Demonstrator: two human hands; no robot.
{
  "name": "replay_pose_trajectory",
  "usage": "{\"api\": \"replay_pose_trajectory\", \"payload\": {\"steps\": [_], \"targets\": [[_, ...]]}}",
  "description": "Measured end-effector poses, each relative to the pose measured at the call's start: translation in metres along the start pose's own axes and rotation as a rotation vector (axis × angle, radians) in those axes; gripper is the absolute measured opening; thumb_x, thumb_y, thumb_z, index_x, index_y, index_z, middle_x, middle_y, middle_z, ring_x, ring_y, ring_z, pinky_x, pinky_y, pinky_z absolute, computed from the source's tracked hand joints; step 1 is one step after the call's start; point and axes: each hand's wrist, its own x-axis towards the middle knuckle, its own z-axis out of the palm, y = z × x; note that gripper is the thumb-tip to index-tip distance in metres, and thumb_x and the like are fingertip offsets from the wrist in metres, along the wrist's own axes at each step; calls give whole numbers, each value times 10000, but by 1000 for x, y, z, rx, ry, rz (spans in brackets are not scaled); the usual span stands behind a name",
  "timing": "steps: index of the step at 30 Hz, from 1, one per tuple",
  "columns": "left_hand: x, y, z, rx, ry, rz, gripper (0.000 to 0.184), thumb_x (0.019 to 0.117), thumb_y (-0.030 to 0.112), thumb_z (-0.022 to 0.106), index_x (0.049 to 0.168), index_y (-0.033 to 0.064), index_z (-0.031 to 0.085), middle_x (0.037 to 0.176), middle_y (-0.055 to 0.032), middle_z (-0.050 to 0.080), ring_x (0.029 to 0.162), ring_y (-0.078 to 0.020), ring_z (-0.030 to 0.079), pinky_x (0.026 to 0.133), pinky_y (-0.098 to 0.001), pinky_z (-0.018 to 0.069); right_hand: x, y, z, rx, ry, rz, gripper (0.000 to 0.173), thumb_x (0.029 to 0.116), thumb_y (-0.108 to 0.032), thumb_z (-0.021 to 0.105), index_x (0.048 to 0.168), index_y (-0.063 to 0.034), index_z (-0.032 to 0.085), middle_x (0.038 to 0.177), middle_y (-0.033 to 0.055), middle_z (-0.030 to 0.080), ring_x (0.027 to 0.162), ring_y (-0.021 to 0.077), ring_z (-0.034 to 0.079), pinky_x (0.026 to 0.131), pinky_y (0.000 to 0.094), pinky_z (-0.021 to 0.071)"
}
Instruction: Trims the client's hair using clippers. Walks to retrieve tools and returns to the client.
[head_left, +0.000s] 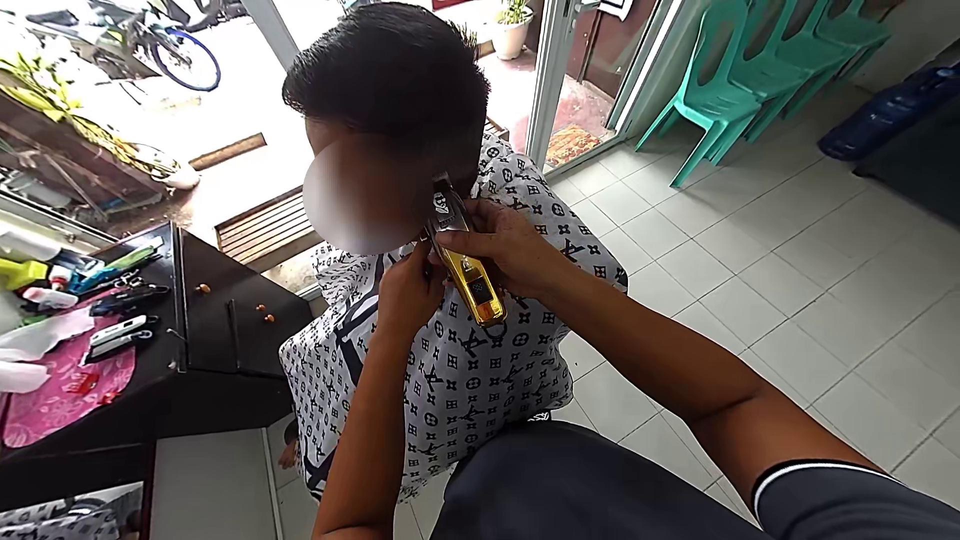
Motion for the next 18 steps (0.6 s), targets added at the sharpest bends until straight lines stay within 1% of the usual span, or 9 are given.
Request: {"api": "replay_pose_trajectory", "payload": {"steps": [1,3,4,7,9,11,13,15,18], "targets": [[0,-1,0,-1,-4,2,302,965,179,543,1142,-39,655,773,-177,663,710,-366,671,637,-572,515,0,0,1,-6,1,-6,515,938,-58,699,1379,-3,439,1155,169,645,961,273,713,794,436,635],[1,-3,2,5,-9,16,346,958,195,541,1183,-46,647,795,-183,681,737,-375,690,648,-576,528,1,0,2,-50,8,-52,553,922,-69,709,1391,-11,421,1171,157,640,974,250,707,805,407,631],[0,-2,1,-4,-19,8,346,952,181,558,1188,-57,647,809,-196,685,755,-385,691,665,-587,526,1,0,4,-57,11,-52,565,917,-71,715,1395,-14,418,1166,156,640,971,248,706,803,408,630],[1,1,-1,-24,-31,-17,260,931,148,614,1093,-51,654,838,-219,686,791,-411,694,693,-615,519,-1,-2,8,-3,14,23,498,943,-55,690,1372,-26,439,1128,151,648,943,257,711,779,433,634],[0,-1,0,-32,-16,3,312,921,161,600,1136,-57,663,854,-213,697,801,-406,699,698,-618,522,0,-1,9,-17,11,-28,513,941,-64,689,1382,-20,431,1136,144,646,955,233,705,799,407,628],[-1,-1,0,-49,-13,11,303,921,162,600,1128,-49,667,851,-198,701,804,-397,698,700,-615,521,0,0,11,-47,15,-79,534,930,-82,692,1386,-14,424,1155,135,646,965,204,697,813,370,618],[-1,-2,-1,-49,-32,1,296,898,155,642,1112,-48,665,867,-212,697,825,-407,699,714,-627,520,-3,-2,14,16,18,-15,475,952,-64,673,1367,-15,447,1119,144,660,930,228,711,787,392,628],[0,-1,-2,-54,-35,-4,290,907,157,656,1115,-45,664,875,-221,701,834,-414,705,721,-635,522,-3,-3,15,71,16,29,419,963,-66,650,1336,-19,464,1080,152,666,894,257,722,744,423,638],[-2,-4,1,-59,17,36,300,936,185,592,1116,-40,676,858,-208,705,813,-400,708,704,-609,532,-2,-3,16,57,-3,-40,491,945,-65,655,1381,-24,432,1138,153,648,953,261,709,781,439,634]]}}
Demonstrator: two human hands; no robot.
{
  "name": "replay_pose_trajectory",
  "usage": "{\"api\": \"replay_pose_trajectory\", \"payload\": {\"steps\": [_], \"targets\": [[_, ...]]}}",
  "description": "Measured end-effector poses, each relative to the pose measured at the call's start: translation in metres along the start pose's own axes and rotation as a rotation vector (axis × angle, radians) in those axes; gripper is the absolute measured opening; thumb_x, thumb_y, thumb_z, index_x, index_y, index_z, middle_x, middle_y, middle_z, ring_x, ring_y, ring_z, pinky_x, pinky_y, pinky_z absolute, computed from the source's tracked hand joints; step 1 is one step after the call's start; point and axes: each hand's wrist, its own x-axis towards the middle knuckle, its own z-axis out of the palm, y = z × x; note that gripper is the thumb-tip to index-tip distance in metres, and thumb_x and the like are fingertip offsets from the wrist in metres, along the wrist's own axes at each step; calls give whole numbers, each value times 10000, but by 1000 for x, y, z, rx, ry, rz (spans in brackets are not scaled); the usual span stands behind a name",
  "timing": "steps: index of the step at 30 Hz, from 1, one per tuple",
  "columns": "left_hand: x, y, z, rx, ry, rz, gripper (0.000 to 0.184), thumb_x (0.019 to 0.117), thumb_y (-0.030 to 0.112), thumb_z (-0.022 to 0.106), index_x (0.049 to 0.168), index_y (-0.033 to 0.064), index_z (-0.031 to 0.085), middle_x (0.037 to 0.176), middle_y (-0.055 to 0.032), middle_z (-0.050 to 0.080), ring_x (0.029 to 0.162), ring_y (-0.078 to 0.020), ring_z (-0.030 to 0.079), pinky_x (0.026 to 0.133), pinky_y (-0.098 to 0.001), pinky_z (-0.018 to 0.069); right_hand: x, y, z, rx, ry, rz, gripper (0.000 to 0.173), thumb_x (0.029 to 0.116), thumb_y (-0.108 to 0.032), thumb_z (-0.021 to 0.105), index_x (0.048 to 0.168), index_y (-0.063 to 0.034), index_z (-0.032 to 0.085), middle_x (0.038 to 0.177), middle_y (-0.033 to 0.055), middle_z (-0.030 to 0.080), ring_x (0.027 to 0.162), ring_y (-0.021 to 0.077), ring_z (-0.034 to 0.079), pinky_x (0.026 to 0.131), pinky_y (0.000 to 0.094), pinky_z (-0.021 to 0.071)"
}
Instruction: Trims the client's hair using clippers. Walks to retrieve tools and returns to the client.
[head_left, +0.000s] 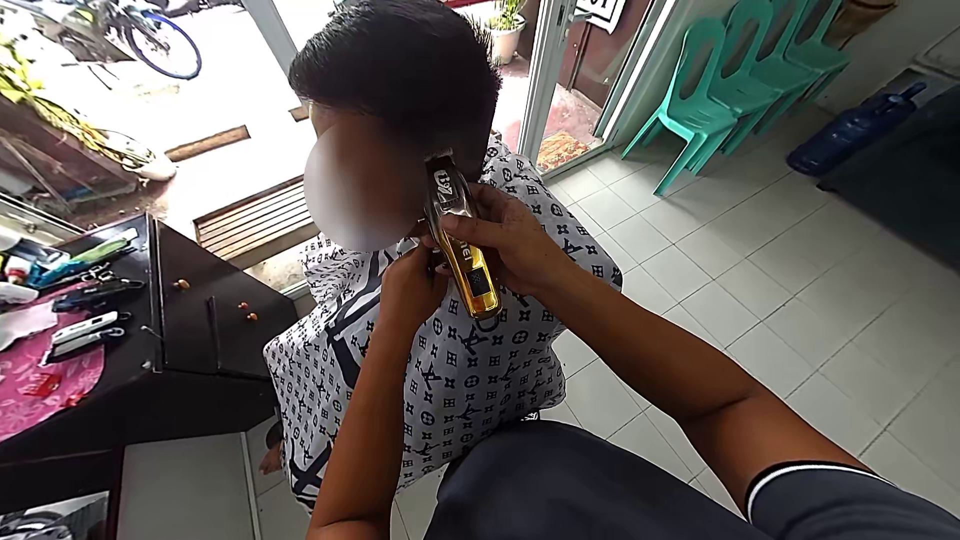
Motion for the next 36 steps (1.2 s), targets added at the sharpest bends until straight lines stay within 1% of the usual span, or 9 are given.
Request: {"api": "replay_pose_trajectory", "payload": {"steps": [4,9,12,15,19,23,32,35,36], "targets": [[2,3,-3,-8,-25,-28,233,888,108,670,1058,-52,667,856,-225,693,818,-420,700,710,-629,524,-1,-1,1,13,9,72,422,967,-86,648,1342,-23,463,1087,163,669,907,266,719,751,431,635],[1,1,2,-12,-6,1,235,873,104,663,1050,-52,676,860,-215,699,801,-406,706,689,-611,535,0,3,5,-121,43,-21,534,924,-62,714,1377,-17,433,1140,130,653,962,204,701,817,371,620],[1,2,0,-39,-11,-15,219,812,53,744,991,-58,686,885,-228,703,822,-413,704,716,-631,528,0,4,9,-84,66,67,488,936,-48,706,1350,-12,449,1122,152,660,938,249,718,781,414,635],[1,5,-3,-53,-25,-49,219,878,90,686,1043,-53,698,898,-225,715,858,-413,713,746,-632,527,2,8,11,-160,84,-15,568,905,-63,737,1383,-17,434,1164,132,646,994,195,694,843,354,609],[1,9,-7,-97,-22,-69,222,837,35,729,1026,-78,704,930,-252,712,888,-422,707,784,-636,519,2,7,17,-78,75,65,474,941,-61,705,1342,-9,458,1100,138,646,918,234,707,786,427,630],[-1,7,-7,-102,-25,-89,240,880,91,697,1053,-77,693,953,-251,714,918,-423,709,806,-639,520,3,12,20,-119,78,-20,529,915,-49,725,1363,-12,446,1132,126,652,964,195,699,831,365,615],[-6,1,-4,-171,-8,-142,286,884,126,680,1057,-102,680,968,-261,702,937,-387,695,862,-589,506,6,21,27,-40,90,18,488,919,-43,724,1330,-11,464,1123,139,642,945,215,701,811,391,622],[-7,2,-6,-116,-20,-75,253,890,100,689,1070,-78,693,992,-258,713,967,-410,702,863,-621,514,4,20,24,-246,68,-110,613,896,-115,768,1393,4,430,1189,141,646,1003,173,692,847,327,607],[-8,1,-11,-68,-50,-44,239,900,98,684,1067,-74,682,946,-257,706,915,-428,703,804,-643,524,0,18,21,-406,53,-208,647,890,-144,779,1410,15,428,1224,131,645,1031,144,685,868,291,596]]}}
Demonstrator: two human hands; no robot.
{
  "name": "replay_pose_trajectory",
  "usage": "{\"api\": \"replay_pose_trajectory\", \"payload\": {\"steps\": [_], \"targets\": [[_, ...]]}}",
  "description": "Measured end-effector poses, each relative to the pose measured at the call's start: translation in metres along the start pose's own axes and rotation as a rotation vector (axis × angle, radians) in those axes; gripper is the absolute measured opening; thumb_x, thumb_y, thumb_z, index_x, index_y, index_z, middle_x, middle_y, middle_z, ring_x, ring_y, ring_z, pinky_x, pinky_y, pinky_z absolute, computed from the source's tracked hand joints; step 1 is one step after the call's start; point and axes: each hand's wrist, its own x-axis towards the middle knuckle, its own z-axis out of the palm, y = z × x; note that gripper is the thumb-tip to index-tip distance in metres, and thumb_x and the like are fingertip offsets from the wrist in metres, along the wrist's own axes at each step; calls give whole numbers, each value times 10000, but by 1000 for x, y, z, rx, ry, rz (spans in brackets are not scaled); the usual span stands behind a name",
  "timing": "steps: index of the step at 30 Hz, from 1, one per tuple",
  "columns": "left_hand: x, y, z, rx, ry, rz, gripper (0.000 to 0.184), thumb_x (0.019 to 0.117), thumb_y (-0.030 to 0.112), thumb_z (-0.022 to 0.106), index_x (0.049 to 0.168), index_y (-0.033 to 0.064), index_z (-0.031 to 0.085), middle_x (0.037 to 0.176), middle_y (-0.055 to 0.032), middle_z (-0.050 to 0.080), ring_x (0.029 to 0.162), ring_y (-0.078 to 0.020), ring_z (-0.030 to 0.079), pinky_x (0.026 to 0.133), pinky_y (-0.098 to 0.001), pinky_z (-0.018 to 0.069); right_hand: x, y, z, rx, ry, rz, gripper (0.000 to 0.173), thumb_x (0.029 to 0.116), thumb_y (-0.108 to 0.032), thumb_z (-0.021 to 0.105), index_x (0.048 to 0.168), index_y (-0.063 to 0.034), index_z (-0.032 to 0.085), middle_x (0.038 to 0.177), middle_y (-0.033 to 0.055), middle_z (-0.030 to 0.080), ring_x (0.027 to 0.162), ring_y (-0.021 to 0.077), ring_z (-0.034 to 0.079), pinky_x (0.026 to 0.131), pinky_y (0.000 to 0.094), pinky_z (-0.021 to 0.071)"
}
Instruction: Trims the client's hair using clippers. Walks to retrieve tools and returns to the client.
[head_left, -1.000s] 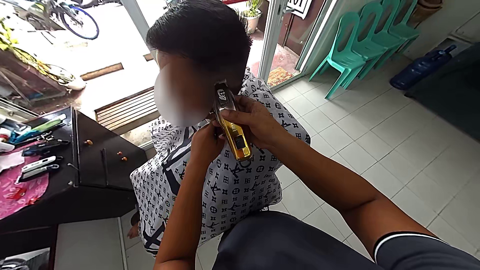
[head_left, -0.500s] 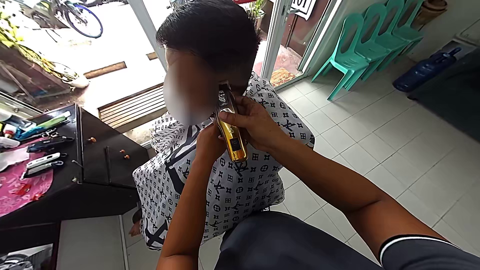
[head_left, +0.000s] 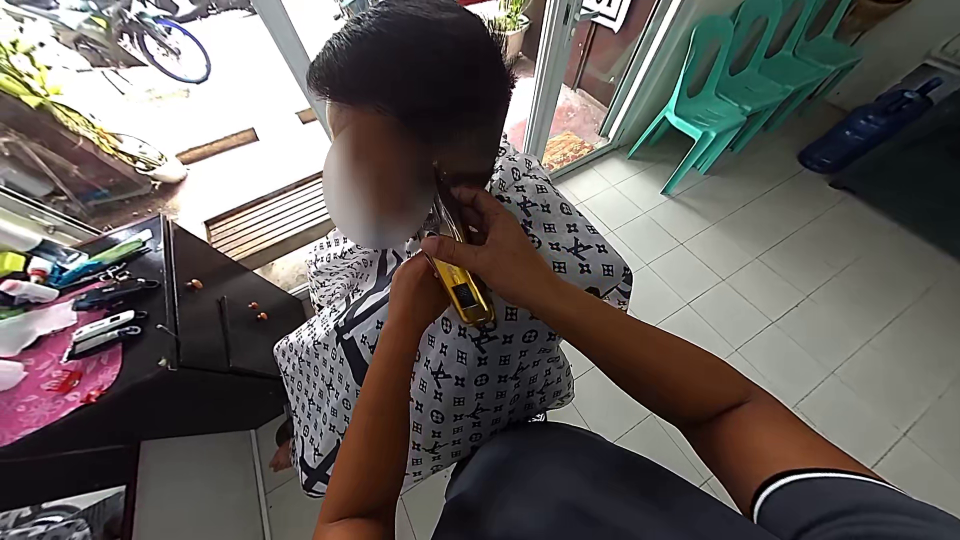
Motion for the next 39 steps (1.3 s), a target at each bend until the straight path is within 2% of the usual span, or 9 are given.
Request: {"api": "replay_pose_trajectory", "payload": {"steps": [4,6,11,14,17,19,21,25,39], "targets": [[-3,-14,-37,-249,152,-13,375,1056,251,526,1360,36,569,713,1,602,576,-82,567,552,-280,509,-28,4,-35,-800,39,-515,586,874,-167,772,1414,-56,573,1367,138,596,1243,255,590,1015,412,529],[5,-8,-71,-667,275,-130,134,1064,193,494,1186,156,533,739,125,611,629,20,596,602,-175,526,-40,7,-49,-835,53,-508,580,852,-168,790,1393,-81,601,1327,139,606,1202,263,605,972,415,549],[39,7,-119,-1366,259,-316,345,1129,333,317,1008,205,614,985,34,730,878,-57,708,791,-209,588,-44,3,-57,-222,-11,-117,709,883,-196,757,1489,-52,417,1254,72,661,988,105,696,797,261,611],[44,-4,-108,-1138,330,-434,174,1110,247,373,1066,193,532,873,57,669,754,-43,659,701,-202,563,-37,8,-53,92,-97,10,703,917,-181,721,1519,-54,381,1201,126,688,936,225,730,758,372,645],[25,-13,-76,-828,265,-254,191,1022,128,397,1055,177,578,610,149,494,512,21,476,519,-158,441,-24,8,-42,335,-159,148,578,917,-149,699,1438,-56,465,1197,159,667,936,279,723,735,434,644],[8,-7,-48,-791,121,-248,299,986,104,394,1174,143,622,703,130,572,604,12,548,585,-188,494,-12,9,-29,454,-175,240,487,936,-98,680,1380,-46,486,1168,164,668,924,285,723,738,440,641],[-3,2,-24,-926,71,-340,306,1014,77,390,1204,178,608,910,107,697,811,-2,664,751,-228,579,-1,9,-12,483,-153,266,444,952,-83,668,1362,-33,504,1122,140,679,904,234,716,753,389,629],[-6,19,-5,-1177,210,-432,401,1029,17,296,938,237,619,797,147,711,751,63,665,716,-159,570,12,7,11,472,-86,294,484,942,-59,708,1356,-5,464,1116,132,653,929,194,695,801,361,613],[-1,-6,3,-1272,133,-428,232,1042,60,378,1050,172,581,870,89,709,827,4,684,793,-216,581,12,6,16,460,-29,284,489,928,-55,725,1349,-4,481,1122,137,656,932,197,699,787,352,617]]}}
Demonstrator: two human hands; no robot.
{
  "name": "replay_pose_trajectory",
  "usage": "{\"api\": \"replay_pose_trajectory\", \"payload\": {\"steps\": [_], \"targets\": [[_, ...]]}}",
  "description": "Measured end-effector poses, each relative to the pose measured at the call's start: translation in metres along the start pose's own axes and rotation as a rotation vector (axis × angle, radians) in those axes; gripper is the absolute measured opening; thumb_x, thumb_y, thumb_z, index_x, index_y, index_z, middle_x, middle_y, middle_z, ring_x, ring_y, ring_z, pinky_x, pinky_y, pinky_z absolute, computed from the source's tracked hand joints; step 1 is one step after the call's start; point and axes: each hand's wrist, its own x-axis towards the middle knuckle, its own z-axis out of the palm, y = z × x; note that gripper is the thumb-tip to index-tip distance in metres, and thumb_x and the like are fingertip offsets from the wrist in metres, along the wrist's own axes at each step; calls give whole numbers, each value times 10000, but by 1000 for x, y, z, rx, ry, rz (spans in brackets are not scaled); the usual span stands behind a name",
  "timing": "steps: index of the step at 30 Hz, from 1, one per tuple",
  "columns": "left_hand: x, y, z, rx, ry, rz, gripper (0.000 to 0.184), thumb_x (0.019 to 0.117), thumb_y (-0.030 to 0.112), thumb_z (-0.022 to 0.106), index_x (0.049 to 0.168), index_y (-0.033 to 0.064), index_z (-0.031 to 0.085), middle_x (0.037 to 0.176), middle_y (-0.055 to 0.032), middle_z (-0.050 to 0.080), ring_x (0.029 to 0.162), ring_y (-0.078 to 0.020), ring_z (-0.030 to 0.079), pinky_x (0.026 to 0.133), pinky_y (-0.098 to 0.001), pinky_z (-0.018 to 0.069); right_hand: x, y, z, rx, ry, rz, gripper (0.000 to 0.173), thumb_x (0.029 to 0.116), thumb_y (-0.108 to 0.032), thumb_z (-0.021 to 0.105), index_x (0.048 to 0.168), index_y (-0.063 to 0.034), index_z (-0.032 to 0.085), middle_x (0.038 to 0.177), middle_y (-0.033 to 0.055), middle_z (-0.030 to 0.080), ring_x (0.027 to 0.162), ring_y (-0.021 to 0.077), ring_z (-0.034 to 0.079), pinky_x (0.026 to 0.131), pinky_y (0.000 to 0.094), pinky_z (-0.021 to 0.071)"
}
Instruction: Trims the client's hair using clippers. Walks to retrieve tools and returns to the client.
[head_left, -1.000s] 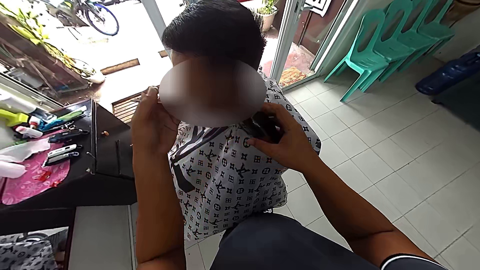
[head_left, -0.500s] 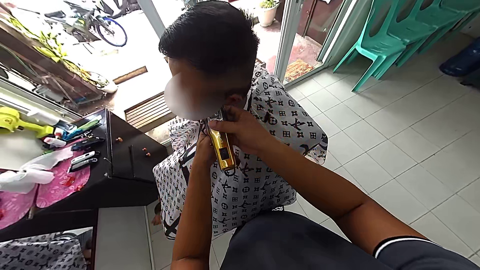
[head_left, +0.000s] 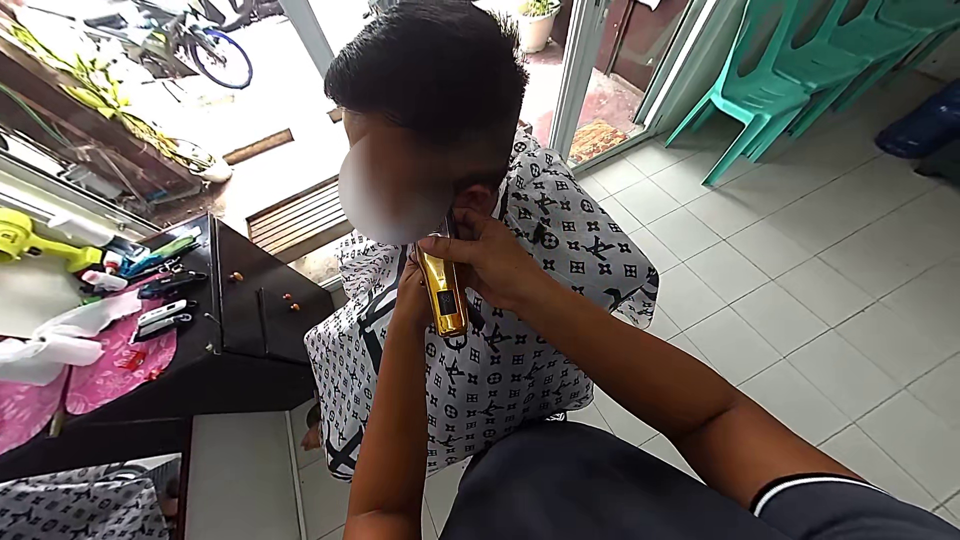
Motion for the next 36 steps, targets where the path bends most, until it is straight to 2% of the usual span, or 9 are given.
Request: {"api": "replay_pose_trajectory", "payload": {"steps": [3,5,10,14,18,22,29,34,36], "targets": [[0,0,-2,-1,4,-12,215,1055,63,385,1130,151,565,918,76,706,869,-4,683,829,-224,581,0,0,1,-21,7,-40,560,915,-48,737,1393,-7,449,1165,144,646,969,209,696,799,361,619],[0,0,-1,13,33,-9,247,1045,57,373,1051,170,593,865,95,709,820,13,680,787,-207,580,-1,0,2,2,7,4,516,926,-54,727,1371,-4,469,1147,143,648,953,206,695,799,362,615],[-10,11,9,60,31,28,297,1047,43,343,1031,202,594,826,130,703,776,58,669,742,-152,573,2,2,2,0,10,-70,580,907,-46,741,1404,5,446,1186,160,642,997,222,692,825,375,615],[-1,4,3,7,18,15,237,1045,50,380,1040,165,588,854,87,702,811,9,678,782,-206,579,1,3,-1,26,3,-25,511,919,-53,736,1357,4,481,1142,144,657,963,202,695,822,361,611],[0,2,3,56,-5,5,219,1038,70,408,1125,158,588,917,68,712,851,-21,687,808,-243,587,2,-1,-7,-17,-9,-113,580,901,-33,742,1399,3,449,1207,151,641,1027,206,686,851,360,609],[-3,3,6,173,28,-12,300,1053,140,364,1033,268,634,823,110,697,714,4,661,643,-211,570,-1,-4,-23,62,-49,16,427,941,-18,691,1328,0,510,1121,143,668,943,218,704,807,376,617],[0,0,7,166,-5,-12,331,1033,118,398,1240,267,610,974,89,713,844,-22,683,751,-250,588,-2,-12,-40,74,-96,-2,408,945,-24,675,1321,16,523,1112,150,680,942,228,711,810,376,618],[-3,1,13,169,16,-14,308,1051,135,409,1221,278,623,958,93,707,830,-17,676,744,-237,581,-1,-15,-47,150,-140,-12,448,950,2,651,1370,3,495,1148,160,675,987,242,711,845,392,618],[-6,5,15,227,25,0,281,1103,244,382,1229,269,632,958,94,714,844,-13,681,760,-229,585,-1,-15,-53,204,-186,26,422,960,-40,644,1356,-10,501,1126,170,684,960,256,716,826,414,621]]}}
